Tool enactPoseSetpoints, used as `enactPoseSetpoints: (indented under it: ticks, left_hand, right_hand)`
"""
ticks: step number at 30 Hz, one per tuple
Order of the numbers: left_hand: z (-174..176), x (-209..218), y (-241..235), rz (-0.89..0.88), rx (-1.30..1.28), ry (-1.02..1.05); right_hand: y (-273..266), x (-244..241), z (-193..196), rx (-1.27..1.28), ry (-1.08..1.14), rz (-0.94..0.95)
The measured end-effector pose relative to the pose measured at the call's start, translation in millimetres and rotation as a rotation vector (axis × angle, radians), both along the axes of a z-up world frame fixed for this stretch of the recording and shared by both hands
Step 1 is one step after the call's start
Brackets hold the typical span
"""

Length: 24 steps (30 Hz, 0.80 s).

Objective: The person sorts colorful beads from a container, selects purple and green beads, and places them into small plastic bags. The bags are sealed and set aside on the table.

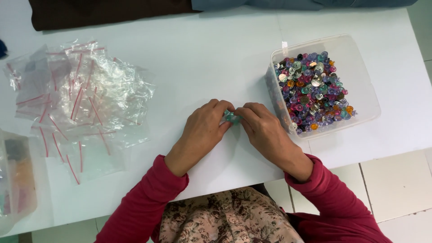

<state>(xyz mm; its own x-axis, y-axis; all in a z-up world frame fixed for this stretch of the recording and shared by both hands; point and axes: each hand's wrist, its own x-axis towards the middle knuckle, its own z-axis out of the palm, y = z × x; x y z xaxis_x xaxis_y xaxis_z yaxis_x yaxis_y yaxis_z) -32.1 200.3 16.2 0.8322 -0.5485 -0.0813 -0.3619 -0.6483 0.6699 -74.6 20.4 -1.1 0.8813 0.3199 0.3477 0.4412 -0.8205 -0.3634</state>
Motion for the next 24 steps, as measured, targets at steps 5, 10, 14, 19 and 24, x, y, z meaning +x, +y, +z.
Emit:
enactPoseSetpoints:
  ticks: [5,10,14,19,24]
  left_hand:
    - [19,-1,-3,0.008,-0.039,-0.022]
    - [26,11,-26,-0.031,-0.152,-0.154]
    - [22,23,-73,-0.122,-0.251,-0.367]
    - [-1,34,-149,-0.188,-0.243,-0.518]
    - [-35,45,-187,-0.187,-0.124,-0.739]
  right_hand:
    - [-6,-16,9,0.012,-0.062,-0.012]
    - [-30,-40,58,0.113,0.035,-0.048]
    - [-88,-29,83,0.085,-0.011,-0.162]
    - [-151,-4,62,-0.005,0.025,-0.306]
    - [-154,18,48,-0.096,0.081,-0.278]
